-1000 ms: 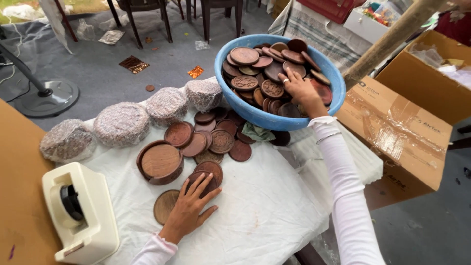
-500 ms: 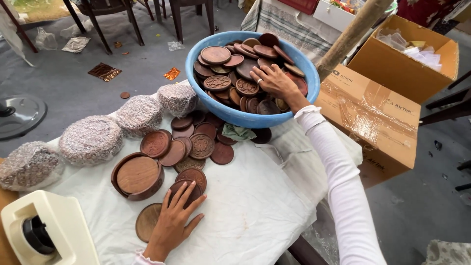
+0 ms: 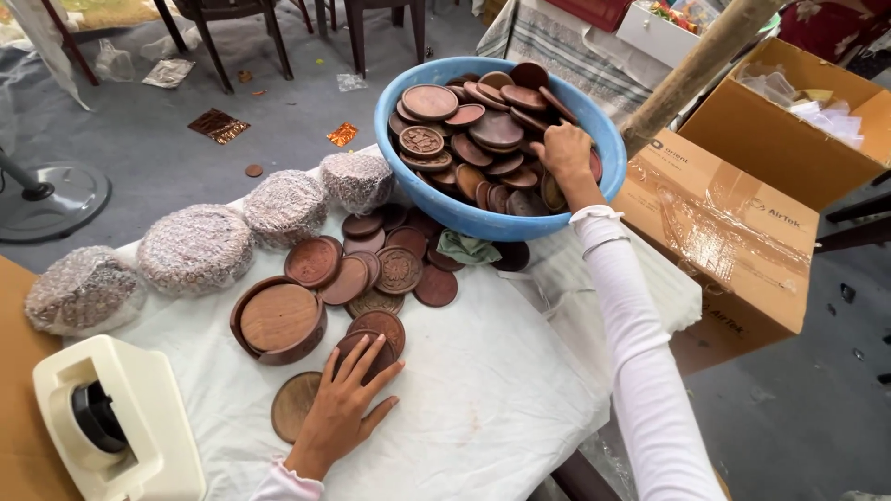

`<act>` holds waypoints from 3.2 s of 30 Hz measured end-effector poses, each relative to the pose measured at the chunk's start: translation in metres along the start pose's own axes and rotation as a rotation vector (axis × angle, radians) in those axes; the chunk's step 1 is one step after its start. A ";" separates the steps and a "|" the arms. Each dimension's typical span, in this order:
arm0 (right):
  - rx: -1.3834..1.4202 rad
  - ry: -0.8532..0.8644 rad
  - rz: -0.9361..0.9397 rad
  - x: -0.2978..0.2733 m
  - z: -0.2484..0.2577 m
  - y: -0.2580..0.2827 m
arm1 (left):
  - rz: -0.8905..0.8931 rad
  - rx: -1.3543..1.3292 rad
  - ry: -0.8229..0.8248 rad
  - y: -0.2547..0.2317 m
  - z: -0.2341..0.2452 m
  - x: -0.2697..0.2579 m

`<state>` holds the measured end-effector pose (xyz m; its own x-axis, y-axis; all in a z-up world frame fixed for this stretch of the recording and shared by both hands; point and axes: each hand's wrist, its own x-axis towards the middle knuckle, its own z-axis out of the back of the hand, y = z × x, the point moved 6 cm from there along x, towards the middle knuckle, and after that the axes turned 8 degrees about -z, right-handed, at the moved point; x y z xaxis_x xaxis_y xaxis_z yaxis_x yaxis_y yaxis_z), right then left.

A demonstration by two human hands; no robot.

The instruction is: Sorting wooden coasters from a plastic basin and stacking them into wooden bowls at a packing station.

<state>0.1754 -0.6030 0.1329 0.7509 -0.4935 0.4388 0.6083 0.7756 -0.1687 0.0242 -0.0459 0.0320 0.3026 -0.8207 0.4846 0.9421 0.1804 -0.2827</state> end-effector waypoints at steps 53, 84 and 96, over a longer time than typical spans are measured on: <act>0.095 0.372 0.540 -0.107 0.133 0.091 | -0.008 0.027 0.000 0.004 -0.010 -0.005; 1.257 -0.258 -0.453 -0.013 -0.005 -0.074 | -0.010 0.041 0.011 0.005 -0.011 -0.007; 0.730 0.501 0.657 -0.100 0.119 0.114 | -0.013 0.041 -0.001 0.002 -0.006 -0.005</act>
<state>0.1389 -0.4180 0.1749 0.9921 0.1243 0.0191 -0.1216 0.9099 0.3965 0.0234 -0.0445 0.0237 0.2909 -0.8225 0.4887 0.9509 0.1920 -0.2428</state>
